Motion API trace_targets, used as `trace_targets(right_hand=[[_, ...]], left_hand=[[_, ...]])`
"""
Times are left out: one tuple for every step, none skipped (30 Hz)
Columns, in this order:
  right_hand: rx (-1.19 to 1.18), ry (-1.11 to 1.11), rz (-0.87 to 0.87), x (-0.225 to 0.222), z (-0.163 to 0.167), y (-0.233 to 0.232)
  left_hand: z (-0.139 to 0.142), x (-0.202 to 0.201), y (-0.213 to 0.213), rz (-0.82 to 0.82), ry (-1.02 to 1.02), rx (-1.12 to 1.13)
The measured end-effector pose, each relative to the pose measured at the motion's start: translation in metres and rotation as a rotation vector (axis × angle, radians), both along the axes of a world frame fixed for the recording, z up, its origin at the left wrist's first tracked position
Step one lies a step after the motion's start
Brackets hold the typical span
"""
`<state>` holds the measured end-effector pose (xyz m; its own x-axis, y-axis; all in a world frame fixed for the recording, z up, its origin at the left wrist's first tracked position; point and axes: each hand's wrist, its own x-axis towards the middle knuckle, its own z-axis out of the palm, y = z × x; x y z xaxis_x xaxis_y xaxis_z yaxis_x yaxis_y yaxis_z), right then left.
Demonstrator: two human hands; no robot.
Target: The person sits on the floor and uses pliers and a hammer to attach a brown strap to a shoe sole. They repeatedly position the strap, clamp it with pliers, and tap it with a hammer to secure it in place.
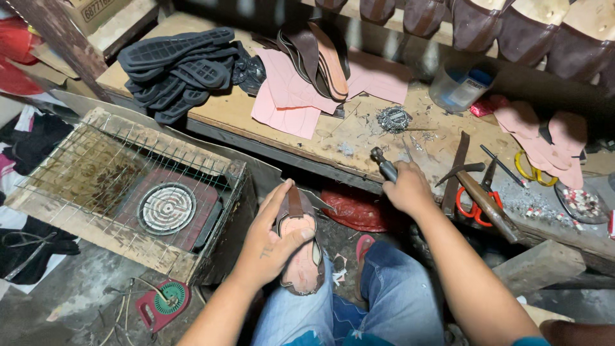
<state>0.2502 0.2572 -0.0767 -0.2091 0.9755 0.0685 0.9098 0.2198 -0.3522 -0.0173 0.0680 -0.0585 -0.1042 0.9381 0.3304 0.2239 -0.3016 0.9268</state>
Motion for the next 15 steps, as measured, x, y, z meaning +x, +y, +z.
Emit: trace_targets(right_hand=[[-0.027,0.097,0.005,0.0,-0.002,-0.003],[-0.058,0.193,0.006,-0.001,0.001,-0.011],[-0.155,0.323,0.009,-0.004,0.005,-0.026],[-0.247,0.451,0.013,-0.011,0.007,-0.043],[-0.32,0.616,0.072,-0.019,0.008,-0.062],[-0.396,0.782,0.129,-0.028,0.007,-0.084],[-0.412,0.823,0.194,-0.038,0.004,-0.104],[-0.424,0.865,0.264,-0.046,0.003,-0.116],[-0.398,0.909,0.274,-0.051,0.003,-0.122],[-0.376,0.952,0.285,-0.054,0.002,-0.129],[-0.355,0.995,0.297,-0.055,0.0,-0.133],[-0.334,1.0,0.284,-0.056,-0.001,-0.136],[-0.315,1.003,0.272,-0.055,-0.001,-0.137],[-0.299,1.004,0.26,-0.055,-0.002,-0.138],[-0.243,0.961,0.244,-0.053,-0.002,-0.139]], left_hand=[[-0.001,-0.001,0.002,0.002,-0.015,-0.004],[-0.002,-0.002,0.003,0.0,-0.031,-0.012],[-0.004,-0.002,0.004,-0.005,-0.05,-0.023],[-0.005,-0.002,0.004,0.003,-0.026,-0.024],[-0.005,-0.001,0.006,0.011,-0.002,-0.02],[-0.006,0.0,0.006,0.016,0.023,-0.019],[-0.006,0.002,0.007,0.003,0.023,-0.015],[-0.006,0.003,0.007,-0.007,0.025,-0.008],[-0.006,0.005,0.008,-0.016,0.028,0.0],[-0.005,0.006,0.008,-0.027,0.028,-0.005],[-0.004,0.007,0.007,-0.035,0.028,-0.01],[-0.003,0.007,0.007,-0.043,0.028,-0.012],[-0.001,0.007,0.007,-0.049,0.02,-0.004],[0.001,0.007,0.006,-0.055,0.009,0.003],[0.004,0.008,0.005,-0.064,-0.001,0.01]])
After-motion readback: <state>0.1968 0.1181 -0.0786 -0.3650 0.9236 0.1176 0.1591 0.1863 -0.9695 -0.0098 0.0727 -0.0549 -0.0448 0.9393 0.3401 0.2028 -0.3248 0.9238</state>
